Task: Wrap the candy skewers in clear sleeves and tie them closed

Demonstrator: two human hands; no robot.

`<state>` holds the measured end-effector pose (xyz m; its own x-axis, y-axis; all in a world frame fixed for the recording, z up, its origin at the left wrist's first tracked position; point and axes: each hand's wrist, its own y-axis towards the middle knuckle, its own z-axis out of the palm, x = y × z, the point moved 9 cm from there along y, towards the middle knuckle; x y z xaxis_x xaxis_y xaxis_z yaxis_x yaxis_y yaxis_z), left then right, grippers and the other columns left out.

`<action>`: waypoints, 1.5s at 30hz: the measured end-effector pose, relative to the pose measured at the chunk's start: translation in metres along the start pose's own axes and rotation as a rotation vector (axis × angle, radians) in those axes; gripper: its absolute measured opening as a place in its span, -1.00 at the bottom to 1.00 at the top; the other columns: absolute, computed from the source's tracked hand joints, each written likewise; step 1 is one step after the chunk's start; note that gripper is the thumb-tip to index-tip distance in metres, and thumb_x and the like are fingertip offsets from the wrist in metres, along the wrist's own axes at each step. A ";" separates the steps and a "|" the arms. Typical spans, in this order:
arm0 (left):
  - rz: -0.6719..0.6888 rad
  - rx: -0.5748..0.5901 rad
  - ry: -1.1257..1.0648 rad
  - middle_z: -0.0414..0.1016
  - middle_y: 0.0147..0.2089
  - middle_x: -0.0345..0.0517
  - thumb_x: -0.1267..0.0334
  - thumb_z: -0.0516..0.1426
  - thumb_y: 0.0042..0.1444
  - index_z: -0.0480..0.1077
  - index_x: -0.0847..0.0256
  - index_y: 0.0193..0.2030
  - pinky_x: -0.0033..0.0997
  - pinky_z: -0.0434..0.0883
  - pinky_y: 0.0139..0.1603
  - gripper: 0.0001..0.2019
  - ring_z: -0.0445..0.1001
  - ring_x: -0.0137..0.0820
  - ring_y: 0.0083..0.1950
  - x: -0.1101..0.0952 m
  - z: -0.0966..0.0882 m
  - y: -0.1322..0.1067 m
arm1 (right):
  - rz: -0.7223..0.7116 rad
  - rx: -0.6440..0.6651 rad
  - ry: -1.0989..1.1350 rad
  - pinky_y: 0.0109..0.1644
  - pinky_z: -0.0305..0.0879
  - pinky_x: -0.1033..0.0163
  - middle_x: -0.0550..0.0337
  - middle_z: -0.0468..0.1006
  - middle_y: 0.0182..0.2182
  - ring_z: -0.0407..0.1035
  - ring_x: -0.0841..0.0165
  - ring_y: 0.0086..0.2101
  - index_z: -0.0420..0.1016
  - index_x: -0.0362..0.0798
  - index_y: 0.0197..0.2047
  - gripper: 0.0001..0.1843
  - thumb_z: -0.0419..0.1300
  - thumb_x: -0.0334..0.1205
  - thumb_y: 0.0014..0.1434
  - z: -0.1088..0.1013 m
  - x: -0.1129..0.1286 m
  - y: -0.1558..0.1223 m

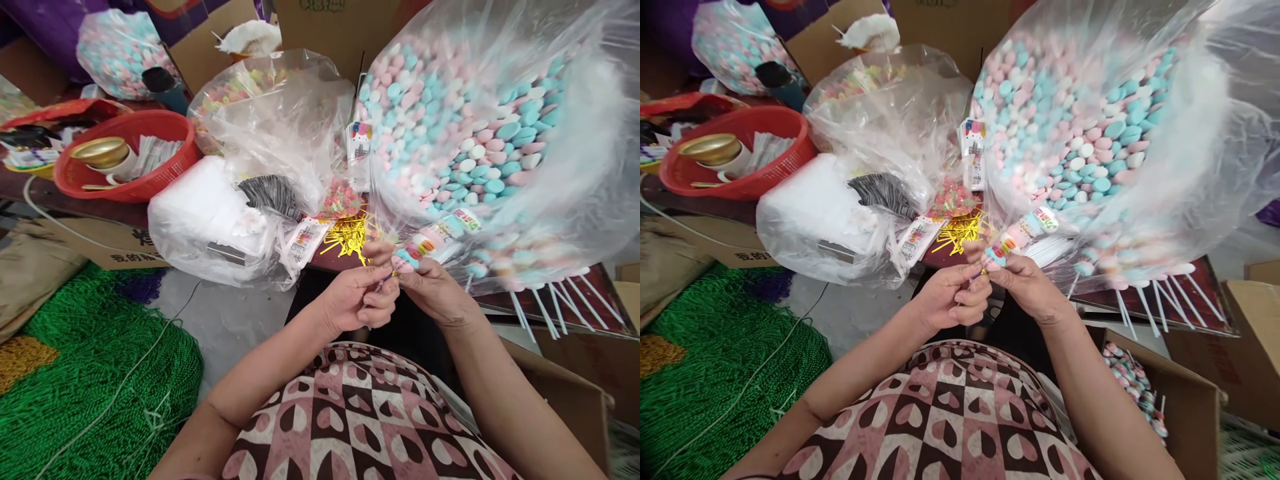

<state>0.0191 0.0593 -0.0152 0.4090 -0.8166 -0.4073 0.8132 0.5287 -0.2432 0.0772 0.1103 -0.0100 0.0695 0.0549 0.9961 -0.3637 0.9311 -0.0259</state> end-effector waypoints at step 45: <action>0.430 -0.269 0.413 0.36 -0.65 -0.19 -0.34 -0.12 0.14 0.49 0.27 -0.31 -0.49 0.19 -0.58 -0.32 0.20 -0.53 -0.69 -0.061 -0.018 -0.008 | -0.671 -0.396 -0.971 -0.01 0.34 0.05 0.09 0.55 -0.27 0.45 0.20 -0.13 0.46 0.03 -0.32 -0.86 0.11 -0.26 0.27 0.021 0.093 -0.028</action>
<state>-0.0200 0.1092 -0.0045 0.4388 -0.3914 -0.8089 0.4583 0.8718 -0.1733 0.0747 0.0821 0.0852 -0.6434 -0.6056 0.4683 -0.2051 0.7257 0.6567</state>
